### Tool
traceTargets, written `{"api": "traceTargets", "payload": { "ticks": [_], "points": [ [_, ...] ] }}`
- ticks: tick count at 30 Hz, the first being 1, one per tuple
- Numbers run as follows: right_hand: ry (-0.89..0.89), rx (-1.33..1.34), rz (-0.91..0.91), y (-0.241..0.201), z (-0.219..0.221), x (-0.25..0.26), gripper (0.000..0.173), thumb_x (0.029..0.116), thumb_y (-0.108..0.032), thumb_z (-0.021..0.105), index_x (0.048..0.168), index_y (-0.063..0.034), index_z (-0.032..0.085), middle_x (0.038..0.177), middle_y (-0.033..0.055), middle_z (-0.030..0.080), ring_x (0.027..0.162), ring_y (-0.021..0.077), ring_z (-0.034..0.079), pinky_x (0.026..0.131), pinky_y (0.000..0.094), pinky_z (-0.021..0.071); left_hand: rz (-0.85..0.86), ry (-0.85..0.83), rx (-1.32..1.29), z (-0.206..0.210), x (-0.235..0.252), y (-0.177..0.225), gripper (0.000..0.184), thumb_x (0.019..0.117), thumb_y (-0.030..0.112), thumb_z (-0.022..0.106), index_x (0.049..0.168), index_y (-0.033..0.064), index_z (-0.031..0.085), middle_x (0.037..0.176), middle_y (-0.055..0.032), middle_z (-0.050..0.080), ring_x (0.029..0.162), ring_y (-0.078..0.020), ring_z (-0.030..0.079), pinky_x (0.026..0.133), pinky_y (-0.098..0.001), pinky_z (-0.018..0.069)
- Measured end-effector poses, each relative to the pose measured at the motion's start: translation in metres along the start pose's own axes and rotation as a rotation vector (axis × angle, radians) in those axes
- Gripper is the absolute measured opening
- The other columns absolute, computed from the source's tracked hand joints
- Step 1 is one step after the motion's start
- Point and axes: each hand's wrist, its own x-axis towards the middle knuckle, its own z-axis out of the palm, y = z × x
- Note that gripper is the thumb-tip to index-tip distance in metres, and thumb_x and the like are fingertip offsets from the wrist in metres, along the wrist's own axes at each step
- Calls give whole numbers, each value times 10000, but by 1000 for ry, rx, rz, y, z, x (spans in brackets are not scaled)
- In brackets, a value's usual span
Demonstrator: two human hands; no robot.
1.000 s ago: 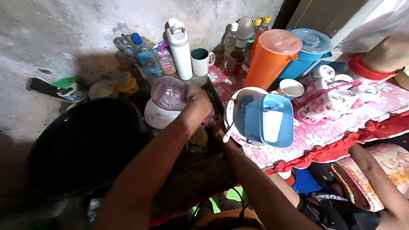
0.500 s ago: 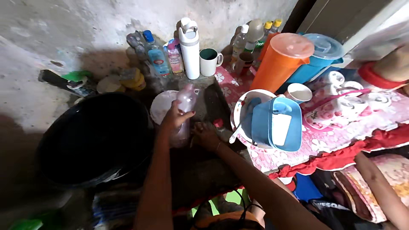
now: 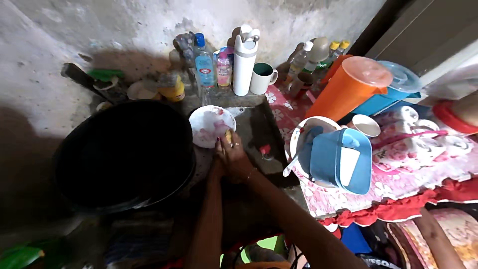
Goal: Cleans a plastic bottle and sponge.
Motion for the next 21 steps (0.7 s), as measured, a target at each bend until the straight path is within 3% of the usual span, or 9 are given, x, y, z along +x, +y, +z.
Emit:
{"api": "traceTargets", "payload": {
  "ticks": [2,3,5,8,11,13,16,19,21],
  "points": [
    [-100,41,229,-5,-19,34,644,1039,-237,550,1599,-24,314,1618,350,244,1411,506,425,1098,562,450,-10,-85,-85,7,2,1,499,1142,305,204,1457,-13,425,1272,-144,601,1080,-145,608,938,-319,516],
    [-112,82,284,-5,-31,51,573,1078,-238,494,1597,-56,333,1607,324,297,1390,490,456,1092,577,448,15,-132,-115,8,3,1,460,1142,266,226,1412,-31,450,1147,-123,633,956,-127,639,847,-304,553],
    [-60,137,199,1,-42,82,391,1073,-190,518,1414,-10,582,1409,303,552,1235,458,587,1021,584,482,52,-184,-112,6,9,2,352,1115,130,328,1398,-58,421,997,-110,636,797,-134,658,733,-305,589],
    [-156,103,-85,3,-45,108,219,928,-48,696,1129,27,742,1163,267,674,1088,423,645,959,570,511,19,-92,73,1,16,11,614,991,34,616,1514,-28,300,1111,-207,624,833,-203,682,743,-354,606],
    [-479,-160,-34,-16,-39,135,323,887,-104,774,1182,12,714,1173,267,673,1125,427,642,982,589,499,21,-32,153,1,15,15,767,913,45,739,1517,-48,277,1214,-263,613,948,-241,687,815,-380,597],
    [-622,-348,79,-30,-29,148,380,924,-186,747,1254,-13,673,1224,264,664,1174,449,630,968,644,491,13,-48,88,0,13,10,762,917,38,721,1523,-39,264,1224,-254,610,962,-232,679,819,-373,593],
    [-568,-197,141,-23,-24,156,325,934,-273,728,1125,-10,719,1102,242,705,1065,419,670,908,641,506,-8,-115,-134,-2,10,9,615,955,-9,622,1480,-33,302,1049,-163,615,799,-186,663,727,-355,602],
    [-271,492,137,6,-15,149,101,919,-94,710,931,5,703,823,49,674,720,98,613,715,307,542,-45,-164,-245,0,-6,24,276,1095,83,386,1348,-19,426,895,-32,608,713,-91,625,678,-265,571],
    [-146,826,186,10,-7,145,40,924,-27,626,896,-25,655,753,-34,638,648,5,590,642,214,539,-72,-144,-377,4,-14,31,322,1126,160,238,1194,22,521,814,8,599,664,-56,594,622,-213,540]
  ]
}}
